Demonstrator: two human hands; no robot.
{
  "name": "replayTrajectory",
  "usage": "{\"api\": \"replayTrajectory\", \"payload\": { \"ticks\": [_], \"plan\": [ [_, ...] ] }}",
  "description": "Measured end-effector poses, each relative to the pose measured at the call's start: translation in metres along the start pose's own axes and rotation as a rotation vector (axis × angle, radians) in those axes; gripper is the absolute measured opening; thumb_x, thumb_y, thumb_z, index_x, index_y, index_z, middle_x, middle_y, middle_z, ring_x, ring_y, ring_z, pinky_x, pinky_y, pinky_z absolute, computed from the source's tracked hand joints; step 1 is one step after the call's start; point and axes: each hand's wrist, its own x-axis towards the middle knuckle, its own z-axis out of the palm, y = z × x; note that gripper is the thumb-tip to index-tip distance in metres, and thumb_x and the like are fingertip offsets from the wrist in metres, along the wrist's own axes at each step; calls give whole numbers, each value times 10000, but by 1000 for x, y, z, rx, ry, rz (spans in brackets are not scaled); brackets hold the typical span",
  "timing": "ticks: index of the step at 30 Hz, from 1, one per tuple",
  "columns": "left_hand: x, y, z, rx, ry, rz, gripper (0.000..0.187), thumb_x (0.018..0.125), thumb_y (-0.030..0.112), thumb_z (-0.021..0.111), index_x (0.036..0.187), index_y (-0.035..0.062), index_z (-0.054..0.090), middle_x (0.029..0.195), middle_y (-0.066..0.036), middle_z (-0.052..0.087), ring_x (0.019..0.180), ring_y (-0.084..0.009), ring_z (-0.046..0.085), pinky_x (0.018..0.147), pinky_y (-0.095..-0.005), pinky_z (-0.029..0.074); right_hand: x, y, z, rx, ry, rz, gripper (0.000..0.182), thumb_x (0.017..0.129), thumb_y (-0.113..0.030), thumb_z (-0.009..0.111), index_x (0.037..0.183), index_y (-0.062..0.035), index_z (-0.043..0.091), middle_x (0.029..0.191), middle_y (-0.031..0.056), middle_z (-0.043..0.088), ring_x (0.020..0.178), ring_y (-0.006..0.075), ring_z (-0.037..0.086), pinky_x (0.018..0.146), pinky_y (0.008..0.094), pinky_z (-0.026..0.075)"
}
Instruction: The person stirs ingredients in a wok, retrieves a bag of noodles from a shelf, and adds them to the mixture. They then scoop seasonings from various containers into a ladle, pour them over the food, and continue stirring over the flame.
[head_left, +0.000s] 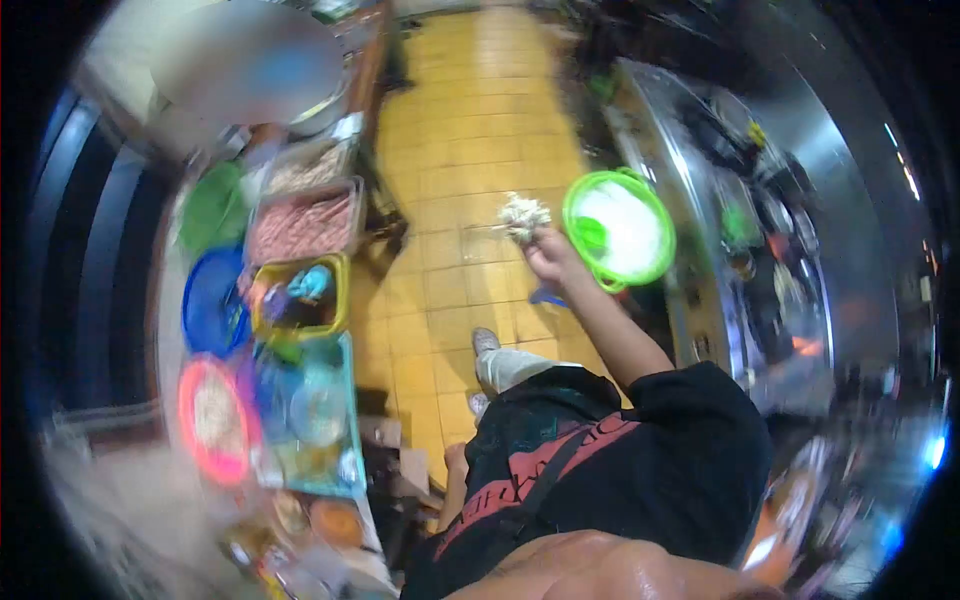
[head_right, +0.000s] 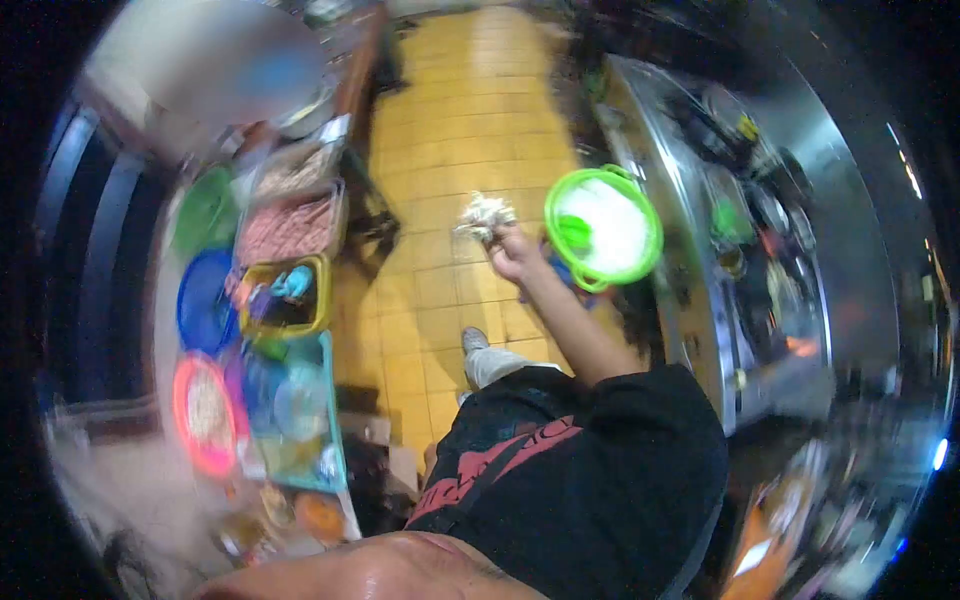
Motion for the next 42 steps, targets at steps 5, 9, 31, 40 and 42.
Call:
{"api": "replayTrajectory", "payload": {
  "ticks": [5, 9, 31, 40, 42],
  "plan": [
    [32, 32, 27, 699, -367, 228, 212, 856, 261, 540, 927, 64, 571, 672, -51, 601, 598, -172, 595, 488, -315, 466, -143, -289, -126, 181, 298, -849, 223, 929, -140, 531, 1140, -67, 531, 1075, 66, 607, 958, 178, 592, 844, 312, 493],
    [47, 116, 63, 1191, -561, 642, 217, 864, 282, 512, 902, 75, 568, 658, -39, 587, 586, -168, 583, 476, -311, 453, -260, -458, -142, -457, 773, -1554, 238, 836, 79, 520, 1054, -15, 541, 1017, 89, 593, 865, 188, 605, 736, 292, 506],
    [114, 446, 408, 653, 86, 688, 306, 811, 158, 644, 1033, -14, 524, 848, -161, 609, 748, -263, 598, 680, -364, 497, -435, -428, -422, -1593, 1446, -272, 259, 856, -178, 549, 1048, -25, 467, 768, 238, 613, 713, 399, 620, 645, 483, 492],
    [122, 492, 486, 938, 485, 235, 629, 771, 324, 586, 1286, 40, 362, 1412, -245, 234, 1255, -439, 303, 974, -517, 340, -350, -434, -411, -1837, 1679, 2, 360, 848, -105, 473, 1168, 59, 488, 861, 263, 639, 797, 391, 651, 674, 494, 529],
    [113, 490, 485, 932, 495, 248, 633, 770, 332, 592, 1286, 41, 370, 1414, -238, 243, 1246, -433, 312, 988, -513, 324, -328, -434, -416, -1767, 1647, 50, 355, 859, -97, 450, 1170, 70, 493, 852, 258, 641, 788, 393, 653, 659, 483, 534]
  ]
}}
